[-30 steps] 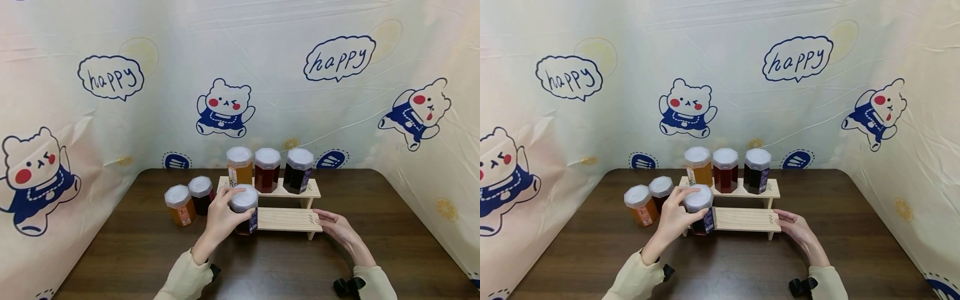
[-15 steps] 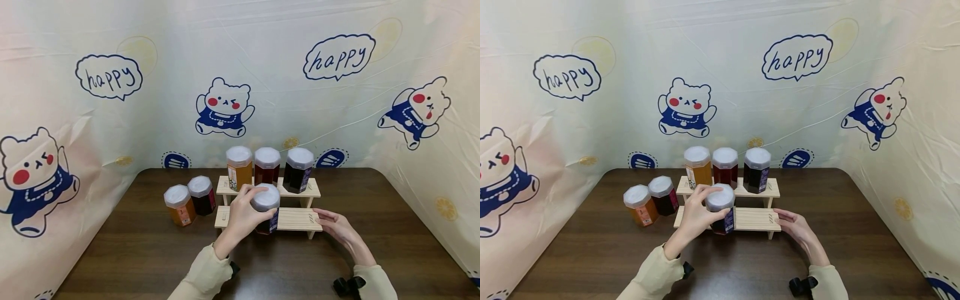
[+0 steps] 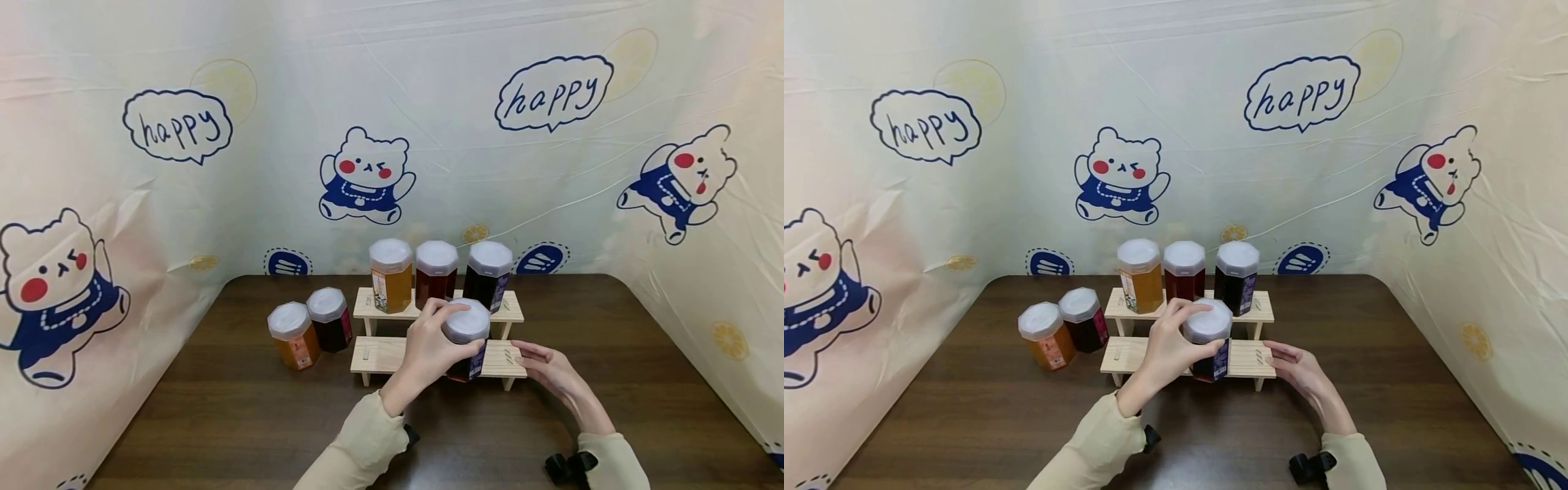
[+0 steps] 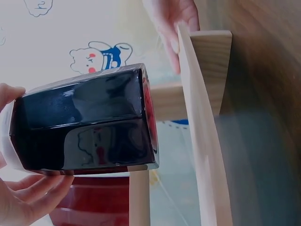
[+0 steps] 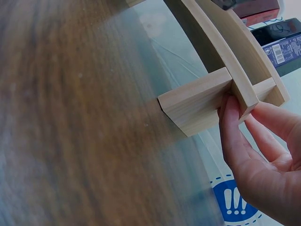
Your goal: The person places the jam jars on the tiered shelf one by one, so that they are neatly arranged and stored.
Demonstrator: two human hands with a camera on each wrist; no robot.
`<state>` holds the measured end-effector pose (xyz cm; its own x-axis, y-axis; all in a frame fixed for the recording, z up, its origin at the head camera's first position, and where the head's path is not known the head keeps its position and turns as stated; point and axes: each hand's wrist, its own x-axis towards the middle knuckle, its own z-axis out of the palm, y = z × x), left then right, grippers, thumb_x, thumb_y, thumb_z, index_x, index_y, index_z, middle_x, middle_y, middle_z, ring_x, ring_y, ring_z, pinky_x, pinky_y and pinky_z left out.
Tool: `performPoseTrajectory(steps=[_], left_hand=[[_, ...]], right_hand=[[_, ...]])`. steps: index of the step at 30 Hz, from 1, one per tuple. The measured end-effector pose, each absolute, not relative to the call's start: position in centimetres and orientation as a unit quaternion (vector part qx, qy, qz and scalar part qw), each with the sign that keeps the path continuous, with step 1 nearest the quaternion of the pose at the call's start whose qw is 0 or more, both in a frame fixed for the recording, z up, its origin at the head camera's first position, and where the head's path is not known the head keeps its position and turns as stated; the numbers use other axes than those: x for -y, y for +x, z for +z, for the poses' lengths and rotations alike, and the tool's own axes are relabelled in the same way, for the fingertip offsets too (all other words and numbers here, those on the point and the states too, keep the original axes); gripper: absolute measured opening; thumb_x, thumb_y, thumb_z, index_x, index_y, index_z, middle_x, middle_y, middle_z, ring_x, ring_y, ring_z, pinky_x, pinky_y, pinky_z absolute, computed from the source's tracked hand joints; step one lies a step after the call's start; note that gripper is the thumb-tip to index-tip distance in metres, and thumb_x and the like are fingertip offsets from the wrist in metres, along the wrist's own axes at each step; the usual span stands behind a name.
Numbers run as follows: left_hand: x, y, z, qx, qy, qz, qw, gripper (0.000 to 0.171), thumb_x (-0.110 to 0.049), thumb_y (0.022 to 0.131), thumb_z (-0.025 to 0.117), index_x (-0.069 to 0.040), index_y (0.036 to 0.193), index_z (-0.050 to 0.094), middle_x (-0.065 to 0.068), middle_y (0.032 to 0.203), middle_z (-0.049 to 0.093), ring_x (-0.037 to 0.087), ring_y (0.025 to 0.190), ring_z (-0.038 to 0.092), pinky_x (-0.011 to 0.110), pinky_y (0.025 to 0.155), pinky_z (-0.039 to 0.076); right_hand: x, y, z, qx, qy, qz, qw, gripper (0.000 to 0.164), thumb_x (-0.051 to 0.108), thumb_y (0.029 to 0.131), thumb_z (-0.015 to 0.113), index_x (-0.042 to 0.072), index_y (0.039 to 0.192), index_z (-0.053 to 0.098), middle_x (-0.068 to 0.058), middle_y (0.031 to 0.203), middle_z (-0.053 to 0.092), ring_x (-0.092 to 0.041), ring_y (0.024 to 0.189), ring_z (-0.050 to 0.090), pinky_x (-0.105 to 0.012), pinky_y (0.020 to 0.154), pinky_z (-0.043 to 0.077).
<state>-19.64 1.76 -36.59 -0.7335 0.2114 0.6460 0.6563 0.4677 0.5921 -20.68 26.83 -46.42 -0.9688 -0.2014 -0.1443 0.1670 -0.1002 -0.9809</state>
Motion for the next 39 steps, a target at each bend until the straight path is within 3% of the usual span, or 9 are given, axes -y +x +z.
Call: performPoseTrajectory(steps=[13, 21, 28, 34, 39], left_hand=[[-4.4, -20.4, -37.4, 0.823, -0.279, -0.419, 0.262, 0.046, -0.03, 0.06, 0.079, -0.014, 0.1, 0.064, 0.003, 0.095, 0.051, 0.015, 0.082, 0.056, 0.02, 0.067, 0.045], [-5.4, -20.8, -37.8, 0.826, -0.275, -0.407, 0.277, 0.045, -0.032, 0.06, 0.079, -0.015, 0.099, 0.065, 0.002, 0.095, 0.052, 0.012, 0.08, 0.056, 0.017, 0.065, 0.043], [-6.2, -21.1, -38.5, 0.828, -0.267, -0.41, 0.275, 0.045, -0.032, 0.06, 0.079, -0.015, 0.1, 0.065, 0.003, 0.095, 0.051, 0.015, 0.081, 0.054, 0.02, 0.065, 0.043], [-6.8, -21.2, -38.9, 0.832, -0.259, -0.413, 0.265, 0.045, -0.031, 0.061, 0.078, -0.016, 0.101, 0.064, 0.004, 0.096, 0.051, 0.015, 0.082, 0.055, 0.021, 0.066, 0.044], [-7.0, -21.3, -39.1, 0.839, -0.257, -0.404, 0.259, 0.045, -0.032, 0.062, 0.078, -0.016, 0.102, 0.064, 0.004, 0.099, 0.051, 0.014, 0.081, 0.056, 0.02, 0.066, 0.044]], right_hand=[[-27.0, -20.7, -46.5, -0.65, -0.026, -0.75, 0.123, 0.046, -0.001, 0.085, 0.053, -0.012, 0.127, 0.038, 0.0, 0.104, 0.056, -0.008, 0.092, 0.057, -0.023, 0.078, 0.046], [-27.1, -20.5, -46.4, -0.664, -0.015, -0.738, 0.118, 0.038, 0.004, 0.085, 0.056, 0.0, 0.122, 0.051, -0.005, 0.112, 0.051, -0.002, 0.093, 0.054, -0.021, 0.078, 0.046], [-27.0, -20.5, -46.4, -0.68, -0.002, -0.726, 0.108, 0.044, 0.006, 0.085, 0.057, -0.004, 0.125, 0.045, -0.015, 0.122, 0.044, 0.001, 0.094, 0.053, -0.019, 0.078, 0.045], [-27.0, -20.5, -46.3, -0.702, 0.015, -0.703, 0.113, 0.053, 0.012, 0.086, 0.056, -0.008, 0.131, 0.035, -0.029, 0.135, 0.027, 0.005, 0.094, 0.05, -0.019, 0.078, 0.044], [-27.0, -20.5, -46.2, -0.71, 0.023, -0.693, 0.122, 0.059, 0.015, 0.087, 0.055, -0.009, 0.133, 0.028, -0.03, 0.138, 0.02, 0.008, 0.094, 0.048, -0.019, 0.08, 0.043]])
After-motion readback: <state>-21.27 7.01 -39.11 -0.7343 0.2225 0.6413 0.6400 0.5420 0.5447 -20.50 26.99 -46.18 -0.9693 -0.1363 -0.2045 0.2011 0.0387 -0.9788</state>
